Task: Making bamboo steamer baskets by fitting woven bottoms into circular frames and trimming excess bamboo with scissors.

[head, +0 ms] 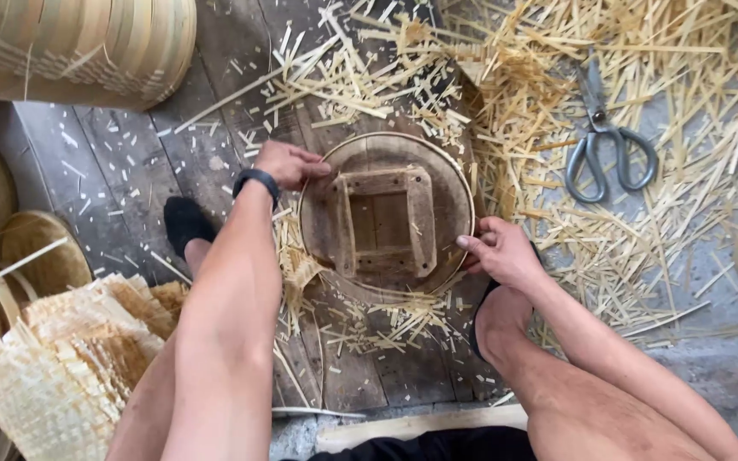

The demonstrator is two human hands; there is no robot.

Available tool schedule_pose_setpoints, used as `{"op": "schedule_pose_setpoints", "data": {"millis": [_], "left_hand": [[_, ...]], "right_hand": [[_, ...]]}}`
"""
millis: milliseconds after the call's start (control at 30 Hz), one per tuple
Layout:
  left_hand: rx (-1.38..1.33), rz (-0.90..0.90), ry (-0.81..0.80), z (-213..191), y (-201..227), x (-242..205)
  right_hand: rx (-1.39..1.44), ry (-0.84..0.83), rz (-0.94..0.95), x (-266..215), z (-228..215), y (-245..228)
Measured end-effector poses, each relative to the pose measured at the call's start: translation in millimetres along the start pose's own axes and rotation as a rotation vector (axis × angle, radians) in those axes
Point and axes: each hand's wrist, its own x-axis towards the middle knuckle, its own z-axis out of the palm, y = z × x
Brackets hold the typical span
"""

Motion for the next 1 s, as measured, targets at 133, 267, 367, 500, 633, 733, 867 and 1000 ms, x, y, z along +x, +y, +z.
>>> {"op": "schedule_pose_setpoints", "data": {"millis": [133,267,367,500,633,733,867,1000], "left_hand": [[-0.022,-0.043,0.029,5.0,-4.7,-14.4],[-0.21,0.003,0.268,27.6,-30.7,-60.0],[-0.513,-0.296,0.06,54.1,-92.9,-115.6],[-0.876,-0.308,-0.006,100.1,-137.4,-143.0],[-1.052,-0.312,0.14,116.8,-135.1,-144.8],[-1.119,-0.355,0.202,127.4,-117.2,-148.8],[-1.129,-0.408,0.206,150.7,-64.2,-173.5],[-1.222,-0.366,0.148,212.3,-41.2,-174.1]], "right_hand": [[-0.013,0.007,-0.017,-5.9,2.2,2.5],[-0.017,0.0,0.018,-14.4,5.1,-8.8],[0.046,-0.018,0.005,-18.7,9.0,-0.4],[0.063,-0.027,-0.008,-17.9,10.0,6.2],[0.026,0.021,-0.031,-20.6,11.8,-2.1],[-0.052,0.1,-0.052,-27.7,7.6,-28.6],[0.041,0.17,-0.105,8.6,-20.9,-17.1],[0.212,0.087,-0.125,17.0,-32.2,-10.5]]}}
